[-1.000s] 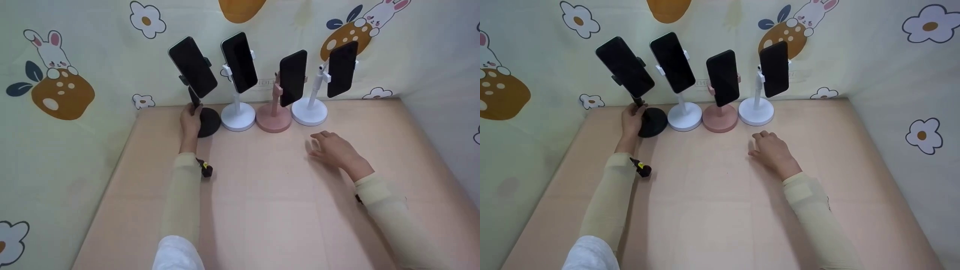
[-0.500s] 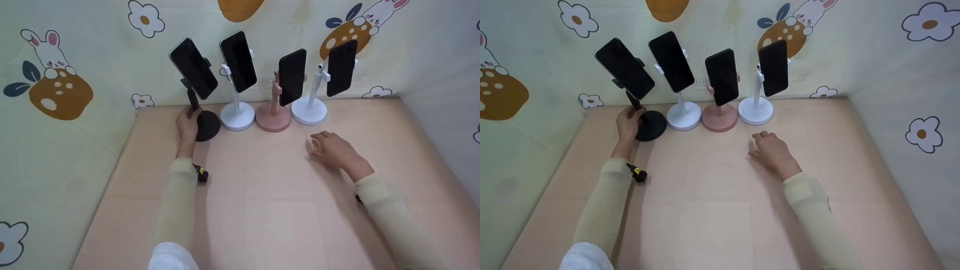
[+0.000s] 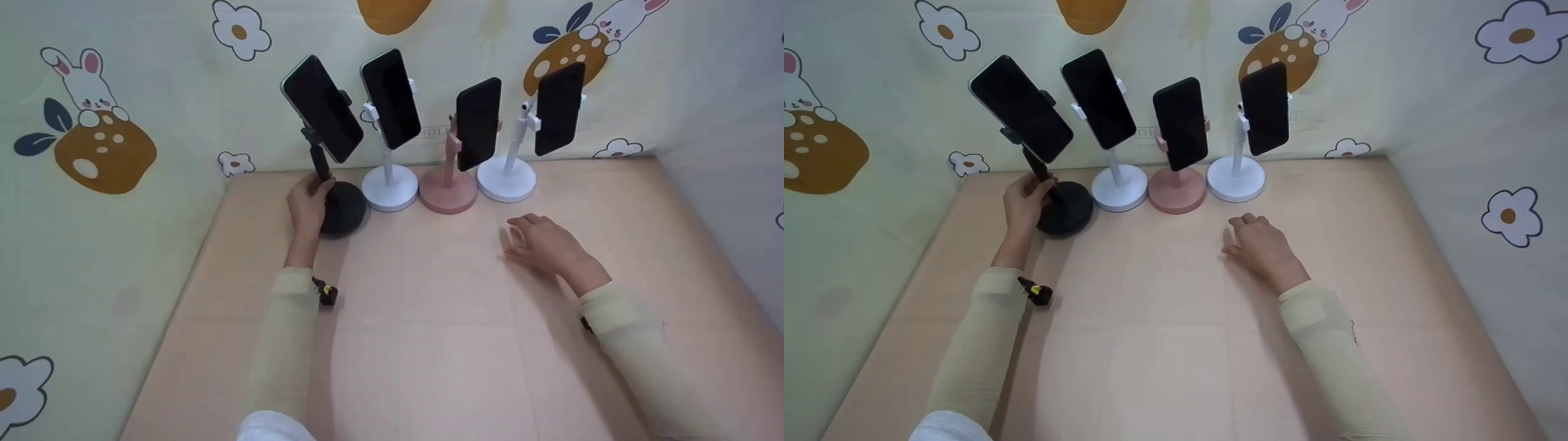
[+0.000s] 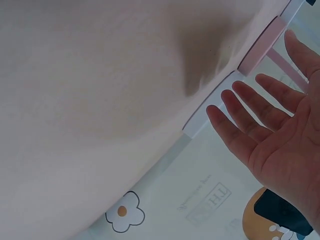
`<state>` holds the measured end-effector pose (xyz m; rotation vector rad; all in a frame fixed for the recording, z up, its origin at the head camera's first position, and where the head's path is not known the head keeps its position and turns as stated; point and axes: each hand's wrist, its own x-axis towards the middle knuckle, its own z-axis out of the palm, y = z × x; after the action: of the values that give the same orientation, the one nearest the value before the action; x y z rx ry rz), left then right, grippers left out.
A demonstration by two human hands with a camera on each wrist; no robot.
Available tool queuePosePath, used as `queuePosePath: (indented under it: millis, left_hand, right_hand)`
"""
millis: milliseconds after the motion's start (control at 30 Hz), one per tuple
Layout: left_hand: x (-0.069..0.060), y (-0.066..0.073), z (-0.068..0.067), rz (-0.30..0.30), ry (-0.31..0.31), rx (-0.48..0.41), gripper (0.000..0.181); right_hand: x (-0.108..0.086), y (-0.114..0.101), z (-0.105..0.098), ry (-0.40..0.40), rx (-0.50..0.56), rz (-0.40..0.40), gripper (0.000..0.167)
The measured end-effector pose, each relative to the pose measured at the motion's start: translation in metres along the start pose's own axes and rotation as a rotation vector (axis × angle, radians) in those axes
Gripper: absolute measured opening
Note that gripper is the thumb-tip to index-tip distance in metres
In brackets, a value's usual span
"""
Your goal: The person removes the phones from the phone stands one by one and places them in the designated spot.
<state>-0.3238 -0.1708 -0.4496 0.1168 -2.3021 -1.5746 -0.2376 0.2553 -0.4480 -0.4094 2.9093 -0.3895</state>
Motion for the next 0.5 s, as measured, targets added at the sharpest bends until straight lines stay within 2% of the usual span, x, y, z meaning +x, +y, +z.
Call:
queuePosePath:
  millis: [300,500]
  left_hand:
    - [-0.017,0.010,-0.002,0.011,-0.014,-0.078,0.026]
    - [-0.026,0.015,0.000,-0.017,-0.055,-0.125,0.026]
  right_hand:
    - [-0.001,0.003,-0.002,-0.001,-0.008,0.002,0.061]
    - [-0.001,0.003,-0.001,0.000,-0.005,0.003,0.061]
